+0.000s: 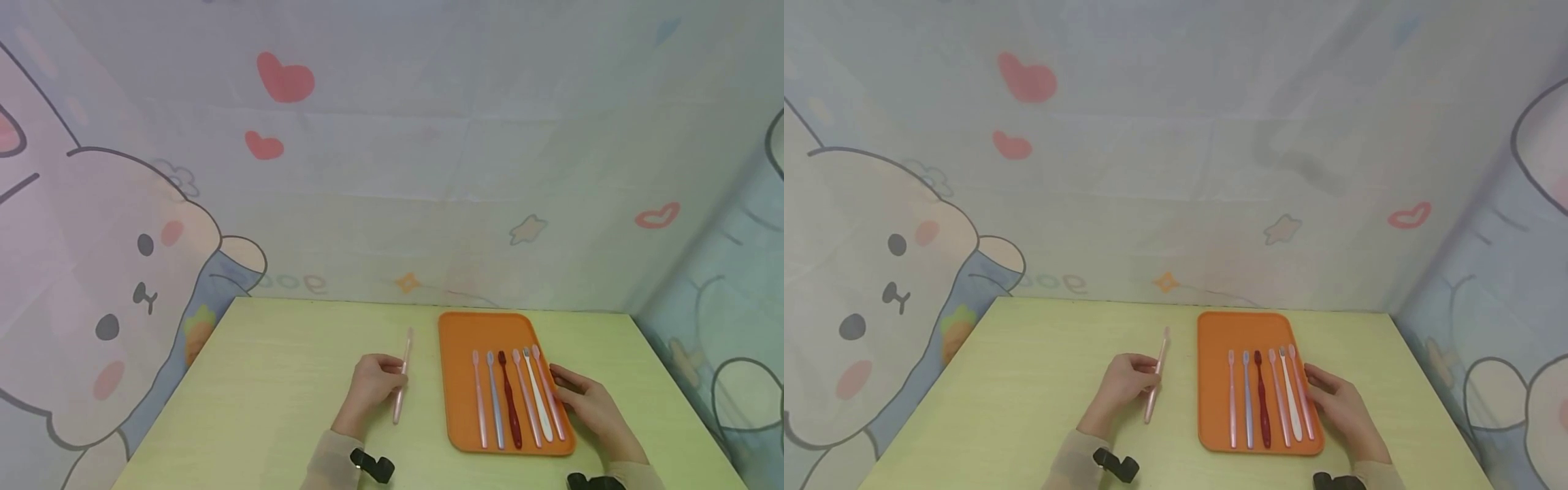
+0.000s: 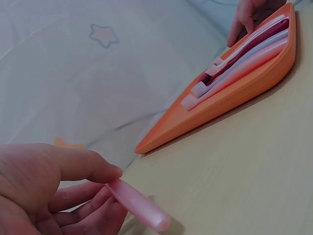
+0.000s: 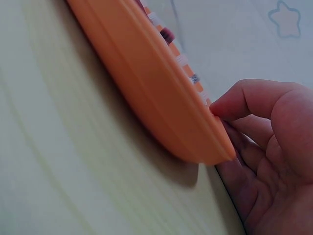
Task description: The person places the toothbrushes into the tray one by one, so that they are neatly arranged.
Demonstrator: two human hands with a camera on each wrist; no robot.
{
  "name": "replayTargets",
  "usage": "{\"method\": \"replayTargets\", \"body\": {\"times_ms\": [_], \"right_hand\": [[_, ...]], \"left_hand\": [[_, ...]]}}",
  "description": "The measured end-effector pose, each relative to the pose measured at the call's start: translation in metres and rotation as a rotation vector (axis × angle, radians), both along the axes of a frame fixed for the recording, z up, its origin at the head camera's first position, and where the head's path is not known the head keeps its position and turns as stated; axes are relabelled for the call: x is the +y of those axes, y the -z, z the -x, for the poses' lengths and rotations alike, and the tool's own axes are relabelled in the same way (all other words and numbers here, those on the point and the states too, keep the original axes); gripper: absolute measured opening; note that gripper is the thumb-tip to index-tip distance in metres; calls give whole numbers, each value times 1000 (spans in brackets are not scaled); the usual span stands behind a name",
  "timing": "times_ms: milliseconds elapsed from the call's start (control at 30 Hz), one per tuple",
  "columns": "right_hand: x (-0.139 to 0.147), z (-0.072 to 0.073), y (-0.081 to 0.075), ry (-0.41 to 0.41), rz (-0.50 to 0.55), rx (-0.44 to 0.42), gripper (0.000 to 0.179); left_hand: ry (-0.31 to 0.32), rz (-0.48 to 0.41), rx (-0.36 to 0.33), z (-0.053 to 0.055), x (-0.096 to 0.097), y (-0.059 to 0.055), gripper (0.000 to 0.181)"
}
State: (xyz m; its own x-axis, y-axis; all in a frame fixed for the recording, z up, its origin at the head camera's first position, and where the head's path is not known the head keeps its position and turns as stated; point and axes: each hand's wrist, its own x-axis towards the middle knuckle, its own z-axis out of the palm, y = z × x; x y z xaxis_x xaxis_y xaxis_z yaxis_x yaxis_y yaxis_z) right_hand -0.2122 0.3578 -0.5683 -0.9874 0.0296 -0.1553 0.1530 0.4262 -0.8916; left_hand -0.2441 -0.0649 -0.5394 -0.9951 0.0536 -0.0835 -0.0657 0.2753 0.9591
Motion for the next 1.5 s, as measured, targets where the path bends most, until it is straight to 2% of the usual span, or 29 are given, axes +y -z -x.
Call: {"method": "replayTargets", "body": {"times_ms": [200, 333, 500, 667, 967, 1267, 1500], "right_hand": [[0, -2, 0, -2, 15, -7, 63], [0, -2, -1, -3, 17, -2, 63], [0, -1, -1, -2, 11, 1, 62], [0, -2, 0, 8, -12, -5, 62], [0, -2, -1, 6, -40, 9, 62], [0, 0, 3, 7, -39, 11, 62], [1, -1, 2, 10, -65, 7, 62]], "left_hand": [[-3, -62, -2, 0, 0, 3, 32], [17, -94, 5, -2, 3, 0, 35], [54, -125, 12, -7, 13, -5, 37], [83, -140, 19, -11, 28, -5, 36], [152, -107, 26, -21, 63, 0, 31], [122, -74, 22, -24, 84, 2, 33], [113, -27, 16, -24, 93, -1, 31]]}}
